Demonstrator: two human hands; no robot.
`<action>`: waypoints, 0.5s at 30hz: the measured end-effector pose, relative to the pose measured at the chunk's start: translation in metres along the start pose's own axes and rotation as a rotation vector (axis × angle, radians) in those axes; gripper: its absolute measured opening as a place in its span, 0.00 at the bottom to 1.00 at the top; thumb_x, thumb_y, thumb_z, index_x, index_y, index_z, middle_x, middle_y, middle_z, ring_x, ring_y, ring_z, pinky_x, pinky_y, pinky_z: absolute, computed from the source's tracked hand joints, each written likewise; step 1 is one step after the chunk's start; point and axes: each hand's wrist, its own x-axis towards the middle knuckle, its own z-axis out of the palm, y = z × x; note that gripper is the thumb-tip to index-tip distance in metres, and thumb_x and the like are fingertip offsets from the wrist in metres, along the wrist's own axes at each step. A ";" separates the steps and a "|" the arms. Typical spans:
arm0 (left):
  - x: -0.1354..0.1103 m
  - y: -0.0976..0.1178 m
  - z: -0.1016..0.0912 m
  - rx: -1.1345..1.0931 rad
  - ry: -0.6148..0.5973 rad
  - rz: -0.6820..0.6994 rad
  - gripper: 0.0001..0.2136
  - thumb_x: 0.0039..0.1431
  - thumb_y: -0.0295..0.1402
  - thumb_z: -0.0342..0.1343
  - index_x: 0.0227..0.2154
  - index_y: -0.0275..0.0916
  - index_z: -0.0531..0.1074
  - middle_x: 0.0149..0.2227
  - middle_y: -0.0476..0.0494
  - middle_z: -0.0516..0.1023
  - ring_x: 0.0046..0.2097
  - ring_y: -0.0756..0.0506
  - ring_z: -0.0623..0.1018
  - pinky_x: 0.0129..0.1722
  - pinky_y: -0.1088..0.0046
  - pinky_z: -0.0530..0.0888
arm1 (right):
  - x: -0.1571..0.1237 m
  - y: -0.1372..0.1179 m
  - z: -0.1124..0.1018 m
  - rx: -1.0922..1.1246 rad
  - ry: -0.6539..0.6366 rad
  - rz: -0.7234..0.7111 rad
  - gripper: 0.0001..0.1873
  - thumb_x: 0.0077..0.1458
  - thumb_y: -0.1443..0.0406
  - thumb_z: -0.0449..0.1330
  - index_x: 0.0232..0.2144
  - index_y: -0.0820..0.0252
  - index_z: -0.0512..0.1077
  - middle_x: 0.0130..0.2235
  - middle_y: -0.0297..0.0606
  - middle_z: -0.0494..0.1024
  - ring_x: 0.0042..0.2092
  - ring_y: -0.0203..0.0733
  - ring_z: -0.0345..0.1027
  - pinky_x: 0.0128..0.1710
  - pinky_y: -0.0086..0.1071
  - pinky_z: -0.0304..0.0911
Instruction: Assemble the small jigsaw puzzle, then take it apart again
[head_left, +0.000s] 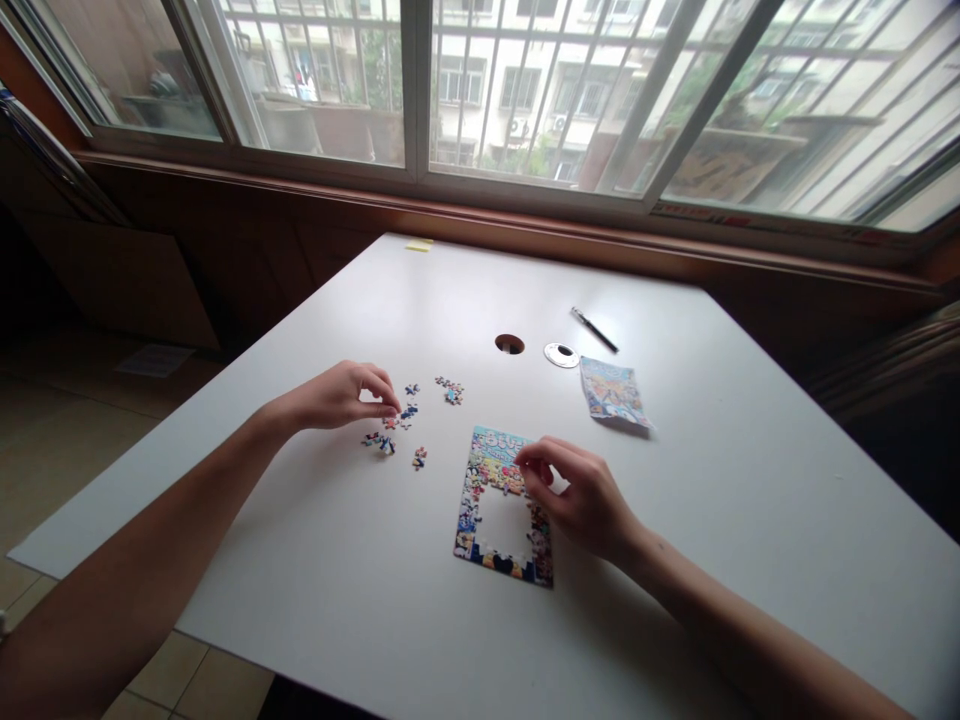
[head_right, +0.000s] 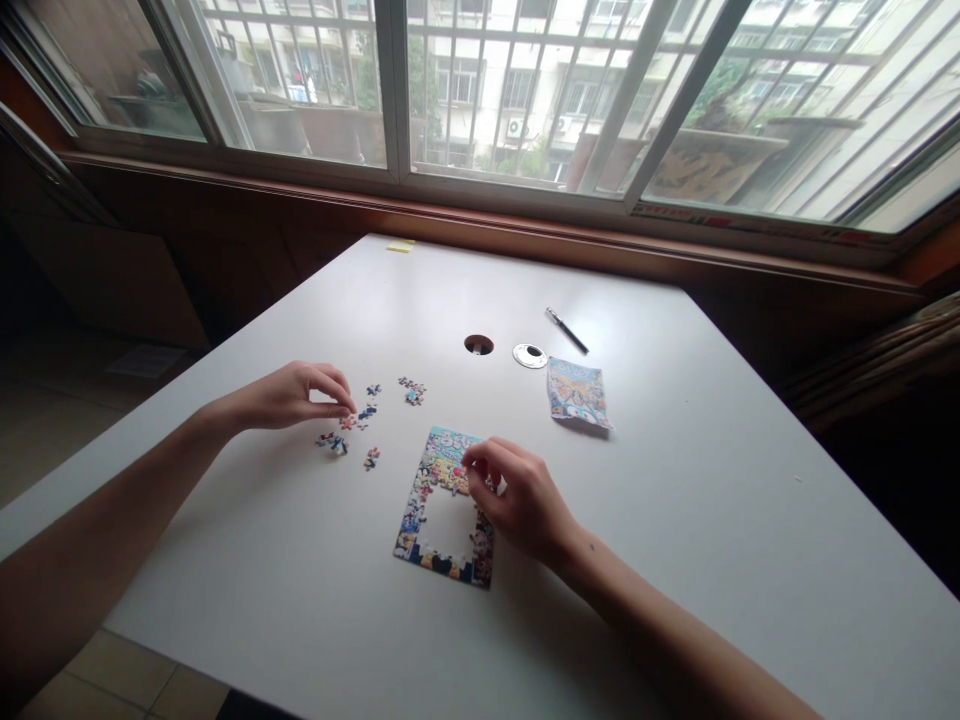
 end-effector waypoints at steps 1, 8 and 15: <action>0.001 -0.003 0.002 0.071 0.077 -0.012 0.10 0.62 0.40 0.58 0.37 0.43 0.82 0.39 0.43 0.81 0.40 0.45 0.78 0.41 0.69 0.74 | 0.000 0.000 0.000 0.000 0.000 0.000 0.06 0.59 0.70 0.55 0.35 0.58 0.72 0.28 0.33 0.71 0.29 0.35 0.64 0.30 0.30 0.61; 0.013 -0.006 0.039 0.398 0.198 0.069 0.19 0.69 0.40 0.49 0.60 0.50 0.66 0.62 0.45 0.69 0.63 0.36 0.61 0.61 0.54 0.55 | -0.001 0.001 0.001 0.001 0.003 0.015 0.05 0.58 0.70 0.56 0.35 0.58 0.72 0.29 0.33 0.71 0.29 0.35 0.63 0.30 0.30 0.60; 0.024 0.018 0.057 0.451 0.116 0.239 0.12 0.69 0.40 0.49 0.50 0.52 0.74 0.58 0.51 0.74 0.63 0.37 0.64 0.64 0.51 0.43 | 0.000 -0.002 0.001 0.009 -0.008 0.012 0.05 0.59 0.70 0.56 0.34 0.58 0.72 0.29 0.33 0.72 0.30 0.35 0.64 0.31 0.30 0.61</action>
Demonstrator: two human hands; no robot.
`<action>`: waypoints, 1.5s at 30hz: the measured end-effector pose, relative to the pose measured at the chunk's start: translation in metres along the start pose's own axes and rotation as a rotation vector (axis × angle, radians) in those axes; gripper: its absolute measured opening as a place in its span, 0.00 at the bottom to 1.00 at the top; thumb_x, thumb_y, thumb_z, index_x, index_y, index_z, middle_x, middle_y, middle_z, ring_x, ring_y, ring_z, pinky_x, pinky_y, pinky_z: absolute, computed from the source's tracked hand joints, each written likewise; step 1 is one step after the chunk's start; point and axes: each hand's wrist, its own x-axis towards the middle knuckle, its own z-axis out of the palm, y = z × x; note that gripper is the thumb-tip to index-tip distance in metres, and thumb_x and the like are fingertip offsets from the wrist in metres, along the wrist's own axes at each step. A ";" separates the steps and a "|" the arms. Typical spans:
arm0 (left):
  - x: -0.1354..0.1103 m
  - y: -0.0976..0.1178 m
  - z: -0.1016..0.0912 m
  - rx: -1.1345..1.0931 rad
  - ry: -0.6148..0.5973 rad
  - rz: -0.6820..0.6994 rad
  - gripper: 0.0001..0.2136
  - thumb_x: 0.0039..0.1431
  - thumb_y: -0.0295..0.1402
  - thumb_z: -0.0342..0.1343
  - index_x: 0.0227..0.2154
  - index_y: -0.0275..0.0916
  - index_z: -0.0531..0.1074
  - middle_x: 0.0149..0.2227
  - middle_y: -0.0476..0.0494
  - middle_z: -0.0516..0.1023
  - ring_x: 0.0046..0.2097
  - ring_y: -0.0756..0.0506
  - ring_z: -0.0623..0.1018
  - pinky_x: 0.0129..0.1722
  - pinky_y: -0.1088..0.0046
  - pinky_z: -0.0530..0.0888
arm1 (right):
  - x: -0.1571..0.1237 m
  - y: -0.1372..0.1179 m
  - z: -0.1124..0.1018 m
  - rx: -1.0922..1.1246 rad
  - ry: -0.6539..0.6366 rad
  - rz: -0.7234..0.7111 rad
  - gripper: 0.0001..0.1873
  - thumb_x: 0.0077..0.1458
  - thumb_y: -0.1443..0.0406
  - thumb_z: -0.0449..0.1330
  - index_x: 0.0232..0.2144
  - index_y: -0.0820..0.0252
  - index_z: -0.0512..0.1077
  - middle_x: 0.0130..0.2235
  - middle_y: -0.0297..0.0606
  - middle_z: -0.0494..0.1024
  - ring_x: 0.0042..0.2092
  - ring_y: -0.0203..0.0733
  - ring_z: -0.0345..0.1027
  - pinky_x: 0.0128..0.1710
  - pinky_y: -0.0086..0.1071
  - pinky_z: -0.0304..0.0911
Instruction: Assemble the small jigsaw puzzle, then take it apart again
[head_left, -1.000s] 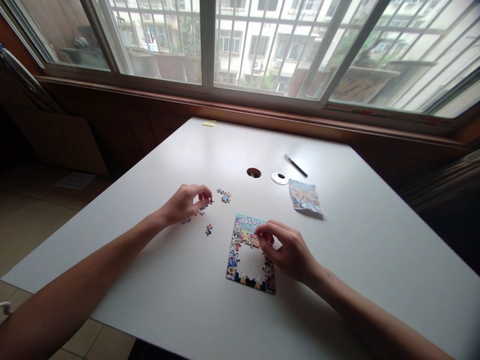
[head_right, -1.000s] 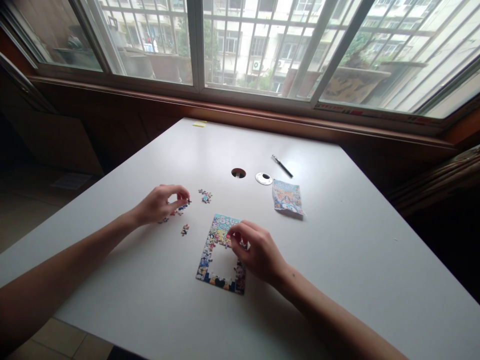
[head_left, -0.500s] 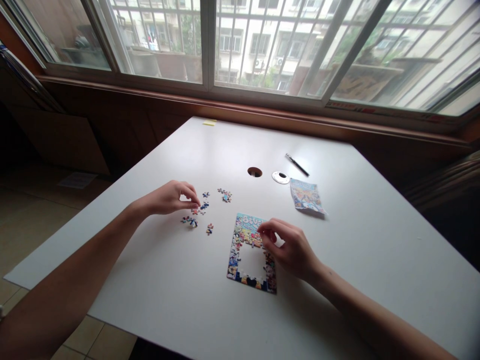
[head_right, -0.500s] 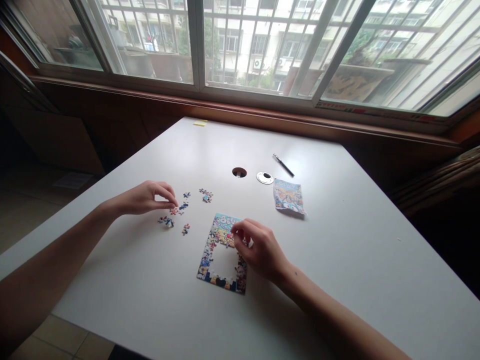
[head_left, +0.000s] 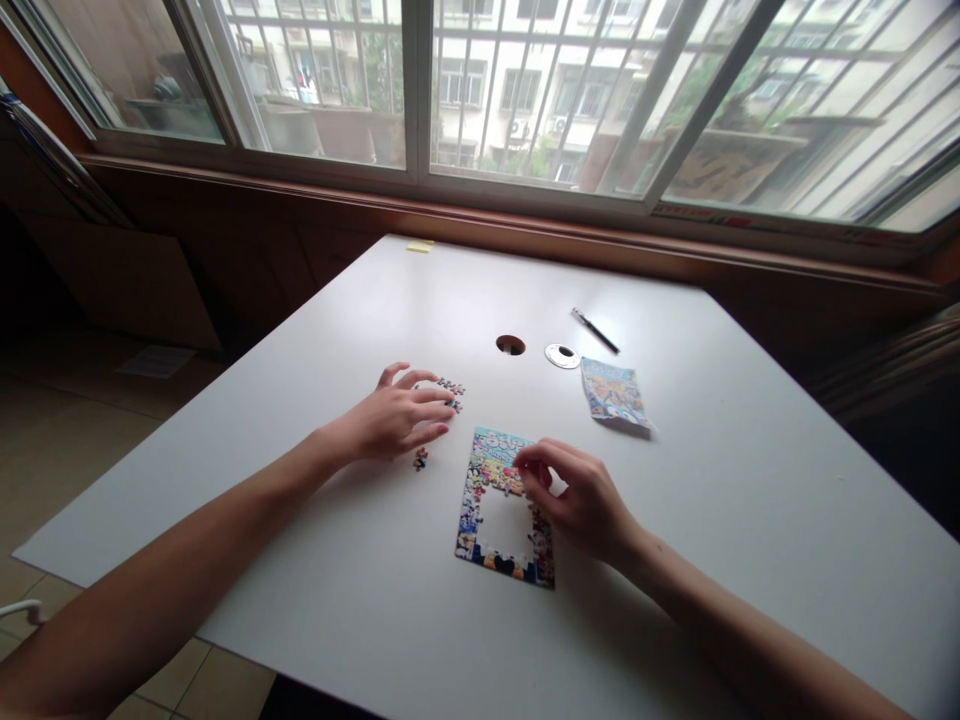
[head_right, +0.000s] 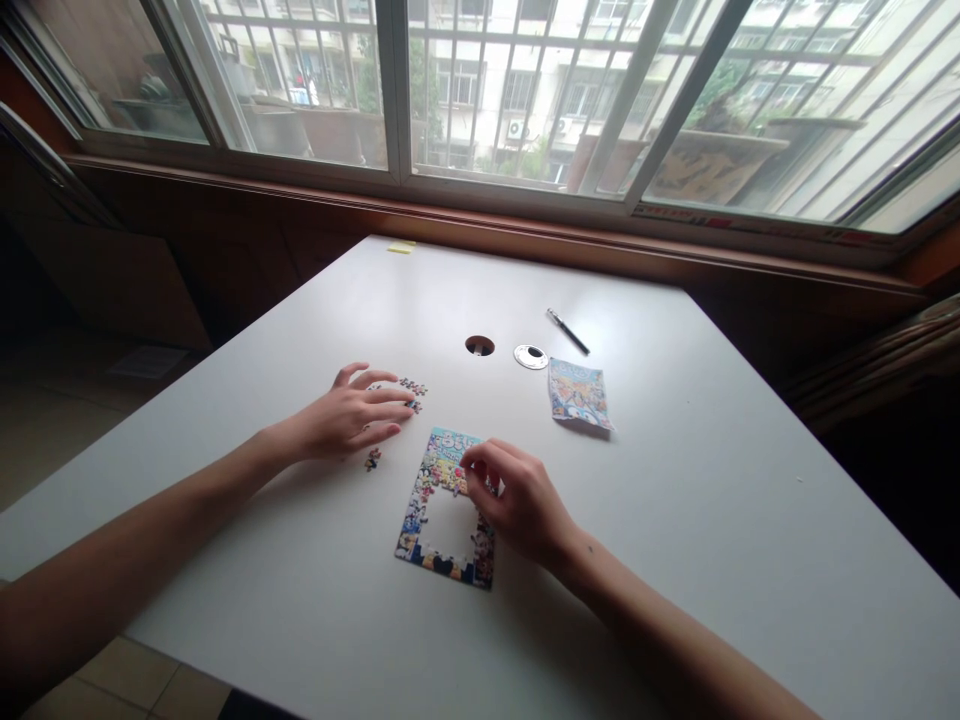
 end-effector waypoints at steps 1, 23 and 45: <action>0.000 0.001 -0.001 0.003 0.013 0.002 0.11 0.69 0.39 0.49 0.47 0.52 0.75 0.56 0.51 0.75 0.61 0.38 0.67 0.63 0.51 0.44 | 0.000 0.000 0.000 0.000 0.000 -0.002 0.05 0.59 0.69 0.56 0.34 0.58 0.72 0.29 0.33 0.71 0.30 0.35 0.64 0.31 0.30 0.61; -0.003 0.003 -0.003 0.044 0.133 -0.043 0.06 0.62 0.32 0.53 0.37 0.44 0.76 0.50 0.47 0.79 0.55 0.39 0.72 0.57 0.55 0.51 | 0.000 0.001 0.000 0.005 -0.007 -0.008 0.05 0.59 0.69 0.56 0.35 0.58 0.72 0.29 0.33 0.71 0.29 0.34 0.63 0.30 0.30 0.61; -0.003 0.018 -0.008 -0.103 0.038 0.086 0.11 0.65 0.27 0.50 0.44 0.48 0.74 0.44 0.49 0.79 0.48 0.45 0.74 0.57 0.60 0.55 | 0.002 0.003 -0.002 -0.079 0.095 0.109 0.05 0.58 0.67 0.56 0.33 0.58 0.72 0.29 0.33 0.74 0.29 0.36 0.65 0.30 0.30 0.61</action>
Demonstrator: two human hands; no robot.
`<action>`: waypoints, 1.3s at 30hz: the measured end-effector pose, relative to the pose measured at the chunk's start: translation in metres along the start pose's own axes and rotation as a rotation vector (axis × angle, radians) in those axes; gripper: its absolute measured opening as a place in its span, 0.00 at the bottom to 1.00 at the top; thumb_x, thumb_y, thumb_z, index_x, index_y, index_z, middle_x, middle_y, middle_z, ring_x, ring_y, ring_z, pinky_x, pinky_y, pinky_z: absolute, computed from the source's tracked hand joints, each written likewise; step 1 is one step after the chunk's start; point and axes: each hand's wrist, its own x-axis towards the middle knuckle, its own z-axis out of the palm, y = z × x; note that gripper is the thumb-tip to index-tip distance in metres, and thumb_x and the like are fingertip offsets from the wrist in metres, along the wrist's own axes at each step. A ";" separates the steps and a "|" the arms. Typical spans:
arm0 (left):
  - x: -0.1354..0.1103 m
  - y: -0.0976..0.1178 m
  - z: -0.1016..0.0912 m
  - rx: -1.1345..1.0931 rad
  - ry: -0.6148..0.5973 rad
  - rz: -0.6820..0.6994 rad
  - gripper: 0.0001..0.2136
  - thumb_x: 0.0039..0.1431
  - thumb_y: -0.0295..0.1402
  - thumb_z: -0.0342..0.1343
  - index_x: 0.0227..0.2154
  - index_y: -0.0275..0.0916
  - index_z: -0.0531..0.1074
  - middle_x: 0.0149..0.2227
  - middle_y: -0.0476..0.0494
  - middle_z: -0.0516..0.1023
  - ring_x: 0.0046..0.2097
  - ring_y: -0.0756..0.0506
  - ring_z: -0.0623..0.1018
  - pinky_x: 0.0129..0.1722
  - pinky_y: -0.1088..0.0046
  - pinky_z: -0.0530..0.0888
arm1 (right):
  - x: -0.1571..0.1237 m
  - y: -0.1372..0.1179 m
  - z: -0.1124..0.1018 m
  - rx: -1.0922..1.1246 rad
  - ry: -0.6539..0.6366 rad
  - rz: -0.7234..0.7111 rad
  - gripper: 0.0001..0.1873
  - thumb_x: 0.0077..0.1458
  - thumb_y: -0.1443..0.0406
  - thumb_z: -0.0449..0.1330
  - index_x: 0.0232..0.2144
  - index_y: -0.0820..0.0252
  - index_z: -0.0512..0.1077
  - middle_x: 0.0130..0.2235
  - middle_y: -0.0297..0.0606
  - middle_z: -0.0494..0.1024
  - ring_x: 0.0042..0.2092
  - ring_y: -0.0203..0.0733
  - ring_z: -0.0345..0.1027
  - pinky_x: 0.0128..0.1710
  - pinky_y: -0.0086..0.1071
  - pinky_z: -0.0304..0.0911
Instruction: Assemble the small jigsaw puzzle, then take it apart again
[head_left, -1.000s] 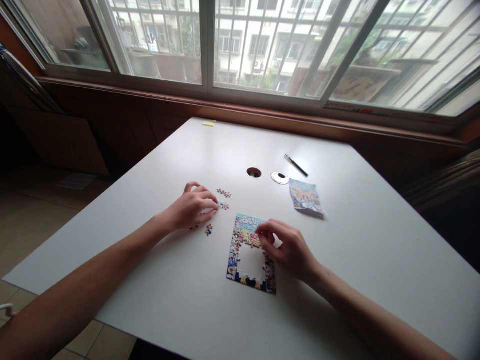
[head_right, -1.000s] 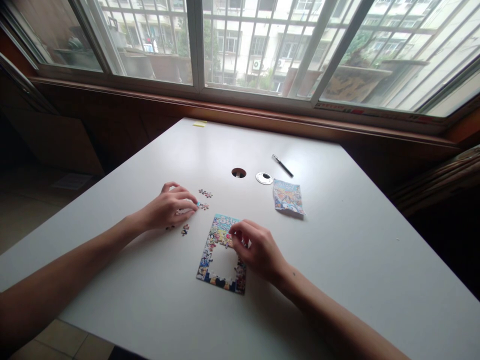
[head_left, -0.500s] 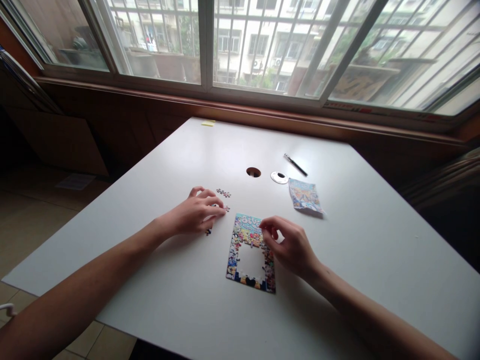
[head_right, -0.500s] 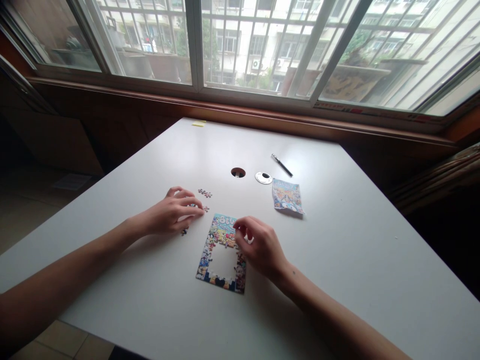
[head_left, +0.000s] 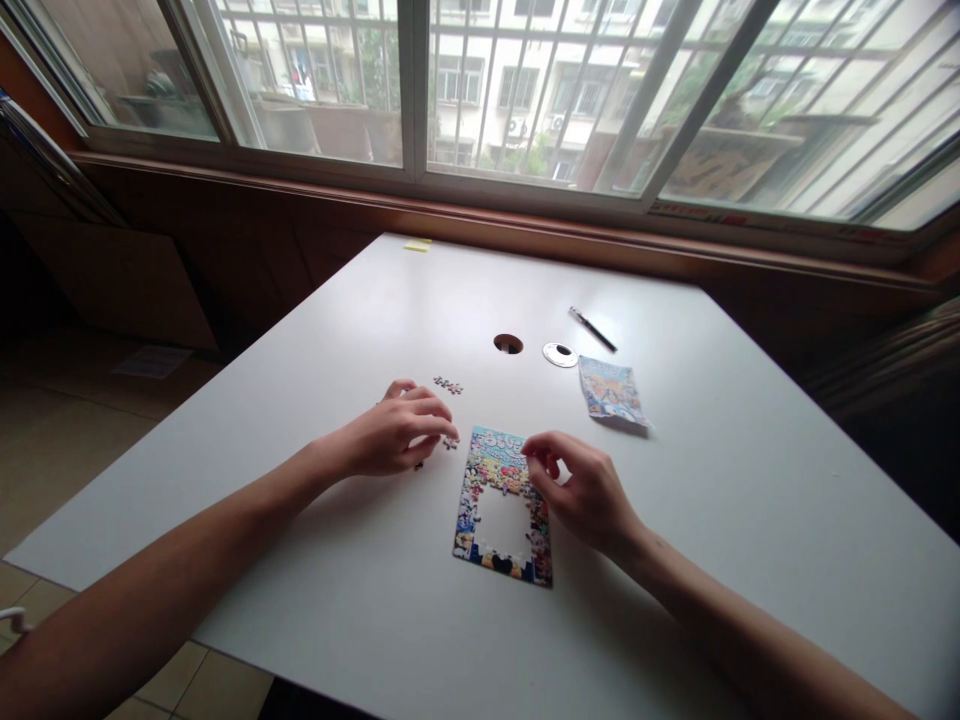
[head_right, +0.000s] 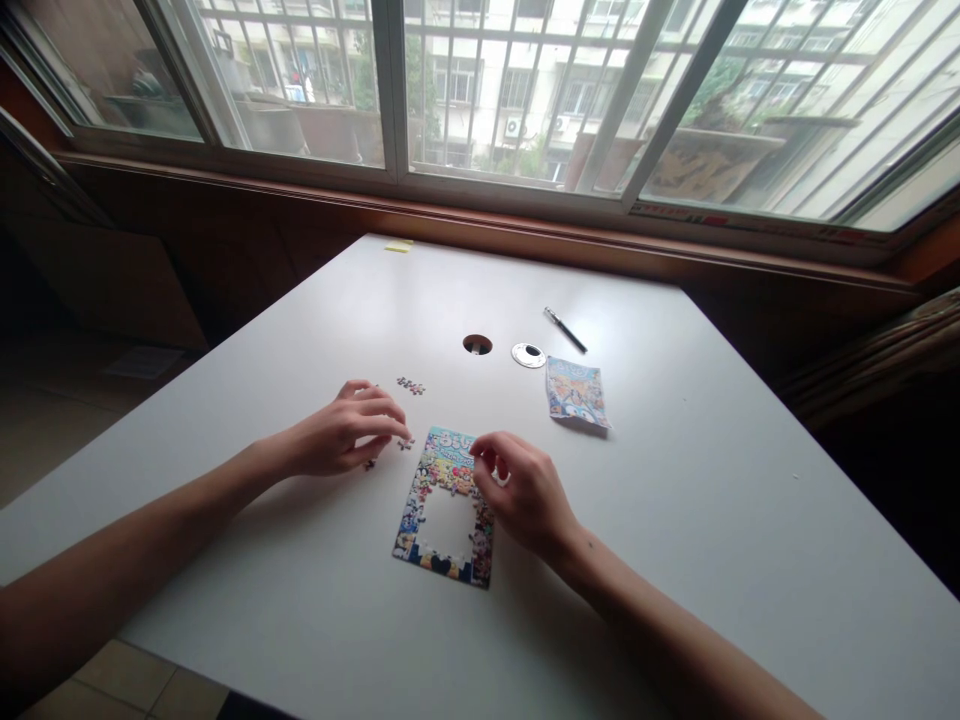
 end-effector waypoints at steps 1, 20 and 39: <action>-0.001 -0.002 0.000 0.005 0.036 -0.030 0.11 0.64 0.25 0.50 0.42 0.46 0.74 0.43 0.49 0.79 0.47 0.45 0.74 0.56 0.60 0.56 | 0.000 0.000 0.000 -0.001 0.003 0.001 0.05 0.58 0.67 0.56 0.33 0.58 0.73 0.29 0.33 0.74 0.29 0.36 0.65 0.30 0.30 0.61; 0.010 0.012 0.013 -0.015 0.036 -0.063 0.07 0.66 0.36 0.55 0.36 0.44 0.77 0.39 0.48 0.79 0.43 0.45 0.73 0.46 0.64 0.58 | 0.000 -0.007 0.002 -0.008 -0.069 -0.103 0.04 0.59 0.66 0.58 0.35 0.58 0.73 0.29 0.34 0.72 0.30 0.37 0.65 0.33 0.32 0.61; 0.015 0.033 0.018 -0.003 0.161 -0.017 0.08 0.64 0.38 0.55 0.36 0.42 0.77 0.38 0.46 0.80 0.41 0.46 0.75 0.46 0.64 0.61 | 0.005 -0.012 -0.004 -0.043 -0.101 -0.163 0.04 0.57 0.64 0.61 0.32 0.57 0.76 0.29 0.35 0.74 0.29 0.36 0.65 0.31 0.30 0.62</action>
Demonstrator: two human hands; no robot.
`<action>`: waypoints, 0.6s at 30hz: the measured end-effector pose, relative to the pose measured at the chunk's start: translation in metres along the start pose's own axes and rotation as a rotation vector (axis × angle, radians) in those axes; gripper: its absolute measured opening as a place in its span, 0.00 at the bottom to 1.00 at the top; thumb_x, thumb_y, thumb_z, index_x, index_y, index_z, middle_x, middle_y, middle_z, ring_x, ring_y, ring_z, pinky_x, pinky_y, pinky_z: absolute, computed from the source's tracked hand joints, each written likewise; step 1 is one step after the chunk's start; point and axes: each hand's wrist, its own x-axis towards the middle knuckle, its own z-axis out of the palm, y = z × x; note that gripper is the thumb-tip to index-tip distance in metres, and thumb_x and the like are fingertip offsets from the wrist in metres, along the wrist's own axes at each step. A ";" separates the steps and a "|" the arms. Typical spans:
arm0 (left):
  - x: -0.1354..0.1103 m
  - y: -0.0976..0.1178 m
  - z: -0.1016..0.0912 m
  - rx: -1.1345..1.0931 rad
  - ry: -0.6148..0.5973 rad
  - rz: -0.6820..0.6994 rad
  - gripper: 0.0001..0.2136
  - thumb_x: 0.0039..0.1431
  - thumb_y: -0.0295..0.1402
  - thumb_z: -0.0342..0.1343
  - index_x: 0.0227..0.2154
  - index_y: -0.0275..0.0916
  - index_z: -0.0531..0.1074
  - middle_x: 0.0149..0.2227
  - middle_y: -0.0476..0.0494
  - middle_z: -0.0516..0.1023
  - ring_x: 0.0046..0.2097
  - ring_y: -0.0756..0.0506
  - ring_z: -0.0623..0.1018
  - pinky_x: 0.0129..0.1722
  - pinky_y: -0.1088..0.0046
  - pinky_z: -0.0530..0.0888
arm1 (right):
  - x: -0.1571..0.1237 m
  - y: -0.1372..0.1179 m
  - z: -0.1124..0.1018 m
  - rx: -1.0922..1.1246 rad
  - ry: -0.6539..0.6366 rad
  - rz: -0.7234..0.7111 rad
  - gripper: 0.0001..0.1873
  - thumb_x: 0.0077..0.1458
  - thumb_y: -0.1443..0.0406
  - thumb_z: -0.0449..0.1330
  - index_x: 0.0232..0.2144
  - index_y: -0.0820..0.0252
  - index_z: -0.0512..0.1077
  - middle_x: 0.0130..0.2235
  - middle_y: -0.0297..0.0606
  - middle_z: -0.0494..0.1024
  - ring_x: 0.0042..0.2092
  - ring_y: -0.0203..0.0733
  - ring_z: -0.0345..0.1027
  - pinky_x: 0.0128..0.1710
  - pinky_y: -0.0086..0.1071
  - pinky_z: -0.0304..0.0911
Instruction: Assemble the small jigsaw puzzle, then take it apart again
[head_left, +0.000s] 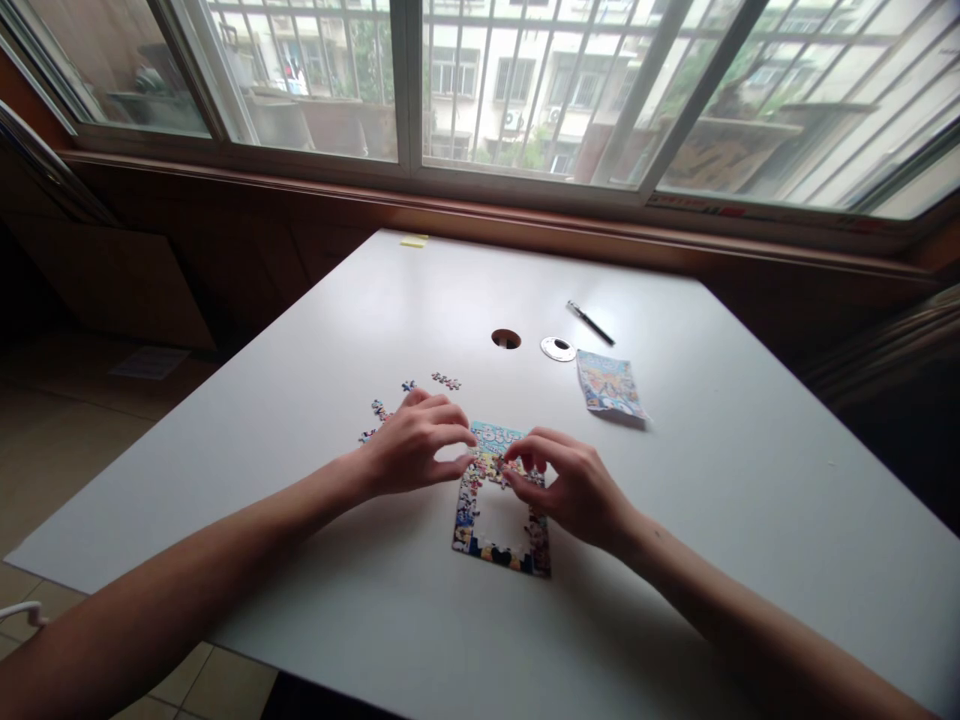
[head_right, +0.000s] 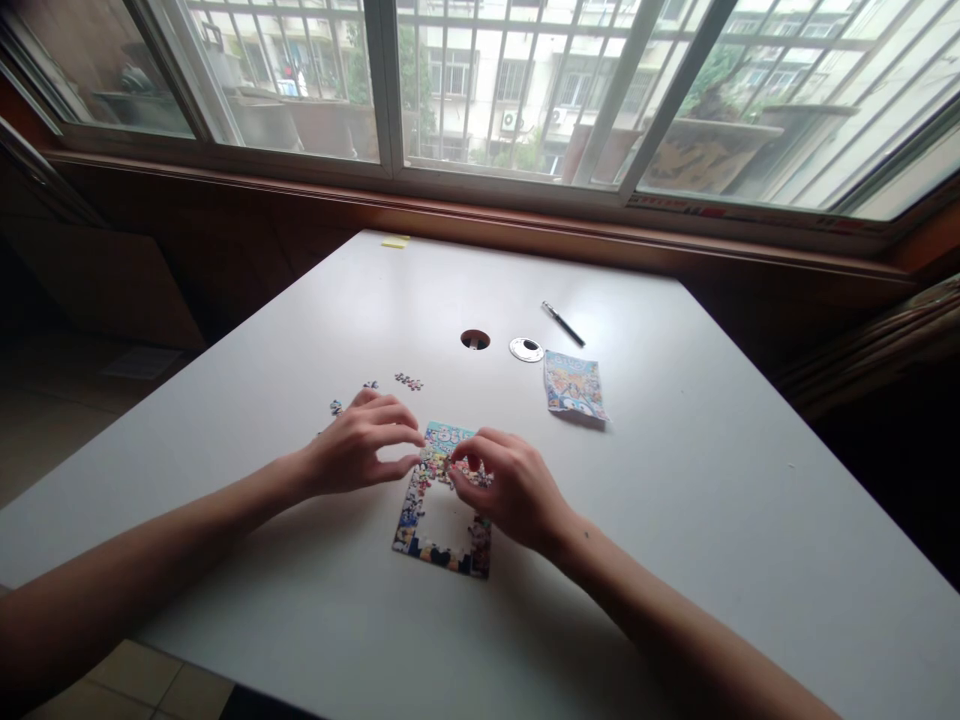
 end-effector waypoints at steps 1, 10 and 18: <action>-0.001 -0.005 -0.003 0.012 0.000 -0.023 0.07 0.64 0.36 0.55 0.35 0.41 0.77 0.38 0.46 0.80 0.42 0.46 0.75 0.46 0.64 0.60 | 0.001 0.002 -0.004 0.004 -0.033 0.005 0.04 0.57 0.64 0.62 0.32 0.57 0.76 0.28 0.34 0.73 0.29 0.36 0.65 0.30 0.30 0.62; -0.019 -0.060 -0.043 0.075 -0.133 -0.086 0.07 0.59 0.30 0.56 0.36 0.44 0.78 0.39 0.47 0.80 0.44 0.43 0.74 0.47 0.64 0.61 | 0.003 0.028 -0.020 -0.158 0.011 0.052 0.07 0.58 0.62 0.60 0.33 0.57 0.77 0.29 0.35 0.75 0.29 0.37 0.66 0.31 0.32 0.60; -0.024 -0.073 -0.050 0.133 -0.103 -0.135 0.07 0.60 0.29 0.55 0.36 0.44 0.79 0.39 0.46 0.80 0.44 0.43 0.74 0.47 0.63 0.64 | 0.002 0.085 -0.012 -0.265 0.208 0.231 0.12 0.59 0.58 0.58 0.35 0.57 0.78 0.28 0.35 0.75 0.27 0.38 0.65 0.30 0.33 0.60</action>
